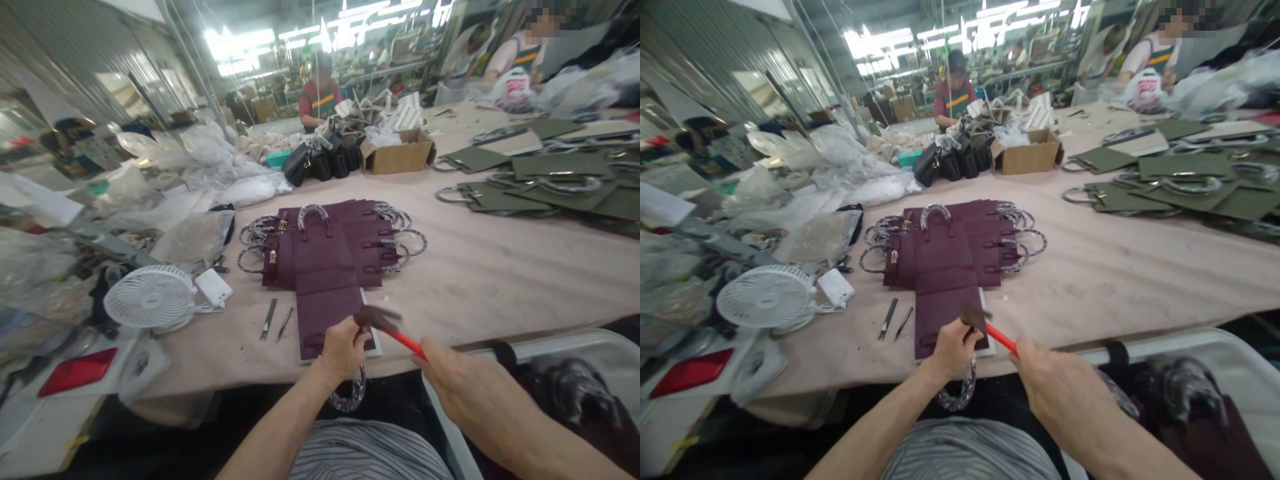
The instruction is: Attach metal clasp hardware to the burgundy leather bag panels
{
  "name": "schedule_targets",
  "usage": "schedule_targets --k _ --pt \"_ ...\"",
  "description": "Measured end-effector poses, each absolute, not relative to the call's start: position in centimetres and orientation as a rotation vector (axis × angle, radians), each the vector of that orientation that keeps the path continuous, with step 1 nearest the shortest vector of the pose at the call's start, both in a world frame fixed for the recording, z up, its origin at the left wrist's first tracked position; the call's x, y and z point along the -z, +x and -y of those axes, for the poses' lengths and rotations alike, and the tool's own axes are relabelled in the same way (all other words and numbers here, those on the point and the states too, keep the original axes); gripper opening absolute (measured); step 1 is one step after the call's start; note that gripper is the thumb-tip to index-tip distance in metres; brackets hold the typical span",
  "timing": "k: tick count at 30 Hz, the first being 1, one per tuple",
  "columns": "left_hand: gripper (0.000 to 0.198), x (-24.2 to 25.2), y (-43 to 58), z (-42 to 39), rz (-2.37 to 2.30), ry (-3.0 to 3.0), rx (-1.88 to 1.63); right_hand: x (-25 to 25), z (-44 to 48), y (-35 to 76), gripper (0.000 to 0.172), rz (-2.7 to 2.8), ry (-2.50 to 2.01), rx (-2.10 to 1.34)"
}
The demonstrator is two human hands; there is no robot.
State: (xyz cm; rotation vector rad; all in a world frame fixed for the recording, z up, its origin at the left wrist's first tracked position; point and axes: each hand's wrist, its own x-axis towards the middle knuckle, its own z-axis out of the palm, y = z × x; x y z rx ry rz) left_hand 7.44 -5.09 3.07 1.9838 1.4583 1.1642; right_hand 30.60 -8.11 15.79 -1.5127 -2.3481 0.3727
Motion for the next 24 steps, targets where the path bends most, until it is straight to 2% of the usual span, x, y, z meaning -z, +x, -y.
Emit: schedule_targets --k 7,11,15,19,22,24 --pt "0.017 -3.3 7.7 5.2 -1.425 1.887 -1.220 -13.3 5.3 32.6 0.041 2.225 -1.598 -0.898" --pt "0.016 -3.2 7.4 5.3 -1.436 1.822 -1.229 -7.9 1.5 34.0 0.039 2.255 -1.781 -0.638" --pt "0.016 -2.7 7.3 5.5 -1.396 1.762 -1.270 -4.4 -0.7 33.4 0.028 2.248 -1.855 -0.432" --pt "0.015 -3.0 7.2 5.4 -1.406 1.526 -1.301 -3.9 0.4 29.7 0.037 2.334 -1.453 -0.246" --pt "0.009 -3.6 6.8 4.7 -1.409 1.198 -1.325 -3.7 2.0 26.0 0.036 2.428 -1.117 -0.379" --pt "0.018 -3.9 5.8 4.2 -1.376 0.926 -1.384 -3.8 2.8 24.1 0.032 2.466 -1.140 -0.414"
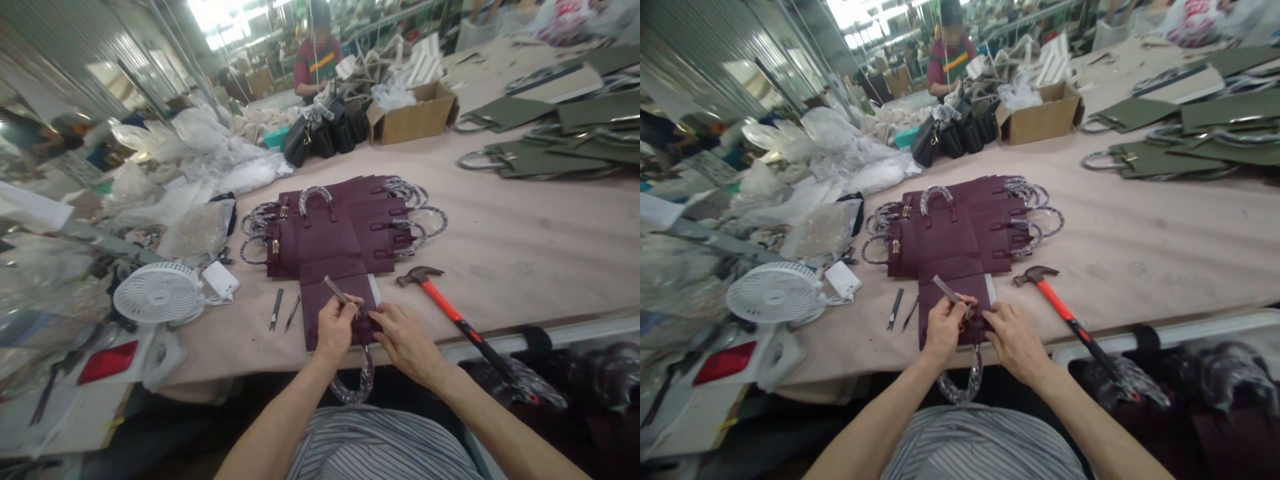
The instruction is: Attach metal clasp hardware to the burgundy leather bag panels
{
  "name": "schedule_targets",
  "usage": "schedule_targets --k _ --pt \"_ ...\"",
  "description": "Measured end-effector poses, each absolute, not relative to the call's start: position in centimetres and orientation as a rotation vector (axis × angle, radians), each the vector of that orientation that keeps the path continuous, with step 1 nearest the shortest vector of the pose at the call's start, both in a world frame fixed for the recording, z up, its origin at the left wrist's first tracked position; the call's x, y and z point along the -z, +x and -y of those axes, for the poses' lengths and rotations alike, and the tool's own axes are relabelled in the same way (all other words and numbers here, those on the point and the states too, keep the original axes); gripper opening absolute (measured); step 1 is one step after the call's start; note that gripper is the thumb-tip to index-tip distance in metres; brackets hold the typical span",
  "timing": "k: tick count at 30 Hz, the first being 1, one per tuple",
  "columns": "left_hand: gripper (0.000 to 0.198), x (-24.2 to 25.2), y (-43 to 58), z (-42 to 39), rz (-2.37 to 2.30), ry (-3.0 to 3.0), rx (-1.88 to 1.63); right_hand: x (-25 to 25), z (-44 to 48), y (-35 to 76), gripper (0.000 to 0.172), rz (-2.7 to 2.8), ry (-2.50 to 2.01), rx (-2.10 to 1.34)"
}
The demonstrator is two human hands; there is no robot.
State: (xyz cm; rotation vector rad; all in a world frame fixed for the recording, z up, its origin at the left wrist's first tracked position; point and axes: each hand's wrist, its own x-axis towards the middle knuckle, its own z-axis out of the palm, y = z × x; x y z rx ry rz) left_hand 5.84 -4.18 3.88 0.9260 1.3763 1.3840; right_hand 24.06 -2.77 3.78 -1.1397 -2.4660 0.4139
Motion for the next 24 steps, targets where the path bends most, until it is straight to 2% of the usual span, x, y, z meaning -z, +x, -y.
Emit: schedule_targets --k 4,7,11,13,15,18,21,24 --pt "0.036 -4.8 1.4 4.0 -1.445 0.696 -1.481 -4.5 2.9 22.6 0.024 2.515 -1.233 -0.289" --pt "0.029 -6.1 -4.0 5.1 -1.848 1.007 -1.319 -4.9 2.5 22.3 0.021 2.522 -1.166 -0.243" --pt "0.024 -6.9 -10.9 7.6 -2.543 1.327 -0.476 -4.5 2.0 22.0 0.020 2.590 -1.019 -0.234" --pt "0.023 -6.6 -12.8 8.8 -2.654 1.379 -0.056 -4.4 1.9 21.9 0.021 2.643 -0.950 -0.200" --pt "0.022 -6.0 -13.3 9.8 -2.682 1.513 0.122 -4.3 1.8 21.8 0.025 2.693 -0.882 -0.154" --pt "0.019 -5.5 -11.0 10.5 -2.574 1.864 -0.123 -4.3 1.7 21.7 0.031 2.760 -0.815 -0.102" --pt "0.015 -5.7 -6.6 10.2 -2.107 2.147 -0.461 -4.3 1.9 21.7 0.035 2.817 -0.755 -0.049" --pt "0.007 -6.0 -2.9 8.9 -1.815 2.282 -0.404 -4.2 1.9 21.7 0.036 2.850 -0.711 0.032"
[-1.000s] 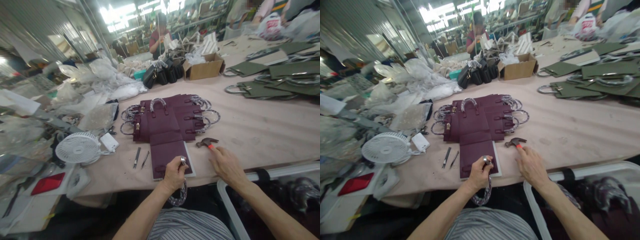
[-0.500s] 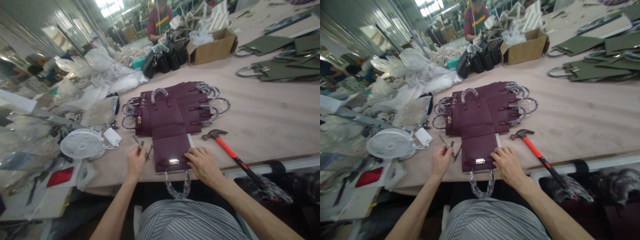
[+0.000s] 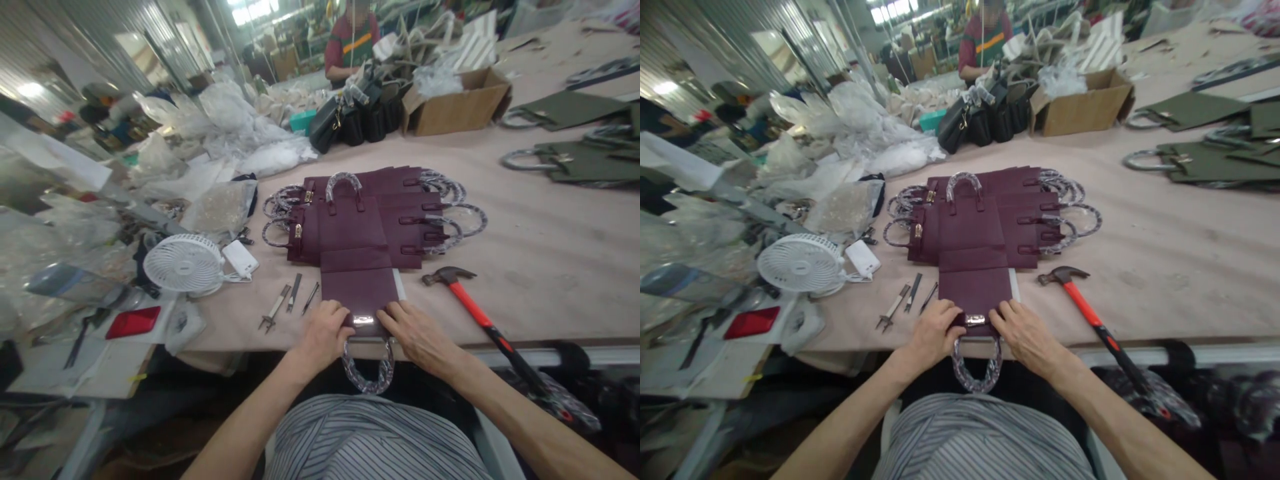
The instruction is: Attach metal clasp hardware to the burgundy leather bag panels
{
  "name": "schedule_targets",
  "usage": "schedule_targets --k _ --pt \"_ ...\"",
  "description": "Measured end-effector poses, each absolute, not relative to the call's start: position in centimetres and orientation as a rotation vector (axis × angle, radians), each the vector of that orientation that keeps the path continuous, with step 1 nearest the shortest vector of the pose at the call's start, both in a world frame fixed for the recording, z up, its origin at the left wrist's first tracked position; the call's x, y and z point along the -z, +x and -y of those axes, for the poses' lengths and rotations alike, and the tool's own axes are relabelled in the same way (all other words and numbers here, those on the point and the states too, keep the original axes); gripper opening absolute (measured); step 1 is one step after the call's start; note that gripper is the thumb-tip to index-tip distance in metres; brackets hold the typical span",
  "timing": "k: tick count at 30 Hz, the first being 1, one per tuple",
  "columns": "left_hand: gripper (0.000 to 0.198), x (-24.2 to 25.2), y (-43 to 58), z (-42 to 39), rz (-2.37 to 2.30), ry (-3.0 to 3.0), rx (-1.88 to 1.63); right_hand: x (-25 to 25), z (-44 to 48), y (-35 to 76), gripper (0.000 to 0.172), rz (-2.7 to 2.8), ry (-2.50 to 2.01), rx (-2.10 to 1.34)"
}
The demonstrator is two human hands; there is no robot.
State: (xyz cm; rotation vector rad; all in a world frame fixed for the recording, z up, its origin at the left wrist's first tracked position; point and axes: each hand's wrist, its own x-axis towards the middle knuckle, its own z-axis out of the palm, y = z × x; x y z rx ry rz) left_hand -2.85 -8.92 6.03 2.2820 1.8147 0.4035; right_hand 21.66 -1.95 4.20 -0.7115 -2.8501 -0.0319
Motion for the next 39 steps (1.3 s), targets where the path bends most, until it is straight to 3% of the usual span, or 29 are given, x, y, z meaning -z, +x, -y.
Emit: schedule_targets --k 6,17,20,25,32,39 --pt "0.003 -6.2 -2.5 7.5 -1.600 2.488 -0.112 -4.1 2.1 21.5 0.030 2.821 -0.716 -0.036" --pt "0.011 -6.9 -1.7 8.4 -1.550 2.705 0.133 -3.4 1.8 22.4 0.037 2.770 -0.670 -0.121" --pt "0.009 -5.9 -3.3 8.3 -1.428 2.746 0.013 -3.4 1.6 22.7 0.038 2.747 -0.642 -0.153" --pt "0.033 -3.3 -6.7 9.3 -1.155 2.783 -0.512 -2.9 1.4 23.2 0.043 2.716 -0.534 -0.206" --pt "0.038 -1.2 -5.9 10.8 -1.318 2.695 -0.767 -2.3 3.2 23.1 0.040 2.548 -0.653 -0.282" --pt "0.035 -0.4 -4.5 11.1 -1.550 2.421 -1.034 0.1 2.7 23.2 0.059 2.472 -0.723 -0.366"
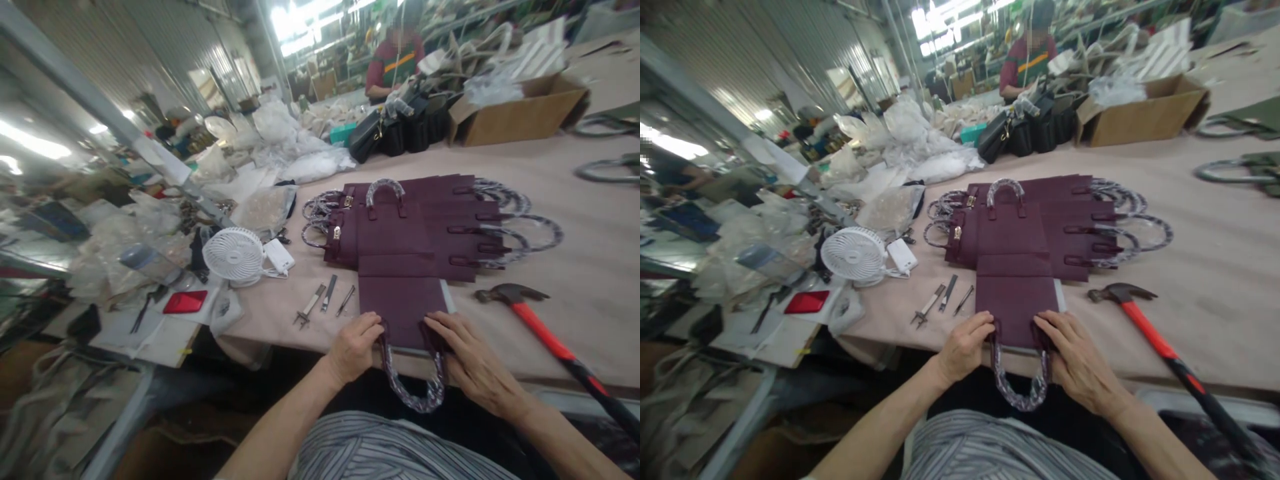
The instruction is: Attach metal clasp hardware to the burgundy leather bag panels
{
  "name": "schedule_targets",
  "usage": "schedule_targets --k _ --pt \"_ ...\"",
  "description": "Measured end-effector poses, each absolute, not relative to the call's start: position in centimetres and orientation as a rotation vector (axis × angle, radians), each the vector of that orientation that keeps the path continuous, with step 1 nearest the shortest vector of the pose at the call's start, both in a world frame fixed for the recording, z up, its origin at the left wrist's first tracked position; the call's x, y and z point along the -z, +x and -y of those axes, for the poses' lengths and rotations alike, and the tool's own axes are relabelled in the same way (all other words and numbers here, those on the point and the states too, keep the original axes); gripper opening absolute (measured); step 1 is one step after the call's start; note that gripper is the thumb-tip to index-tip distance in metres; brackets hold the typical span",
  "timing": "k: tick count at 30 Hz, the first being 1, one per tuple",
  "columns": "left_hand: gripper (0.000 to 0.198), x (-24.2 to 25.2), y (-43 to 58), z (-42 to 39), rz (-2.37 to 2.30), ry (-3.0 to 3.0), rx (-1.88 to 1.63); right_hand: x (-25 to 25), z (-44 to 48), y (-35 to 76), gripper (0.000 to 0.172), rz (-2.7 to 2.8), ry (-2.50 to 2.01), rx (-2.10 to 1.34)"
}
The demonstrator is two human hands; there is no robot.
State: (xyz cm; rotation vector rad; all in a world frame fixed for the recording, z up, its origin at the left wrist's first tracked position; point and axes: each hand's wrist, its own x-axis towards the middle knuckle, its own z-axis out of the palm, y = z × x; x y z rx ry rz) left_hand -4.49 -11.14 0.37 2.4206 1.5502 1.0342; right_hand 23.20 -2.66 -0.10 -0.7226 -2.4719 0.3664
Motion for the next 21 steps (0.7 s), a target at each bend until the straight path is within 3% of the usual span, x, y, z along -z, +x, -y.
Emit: schedule_targets --k 13,16,18,21 --pt "0.032 -0.8 -4.4 9.8 -1.550 2.249 -1.087 2.0 1.2 23.0 0.068 2.401 -0.762 -0.263" --pt "0.029 -1.8 -5.5 9.6 -1.800 2.052 -1.162 1.9 1.6 23.0 0.064 2.365 -0.784 -0.278" --pt "0.025 -3.0 -7.0 8.9 -2.163 1.828 -0.980 1.9 1.7 22.9 0.063 2.345 -0.801 -0.303" --pt "0.020 -4.7 -9.5 7.4 -2.482 1.505 -0.411 2.0 1.7 22.8 0.063 2.342 -0.808 -0.315"
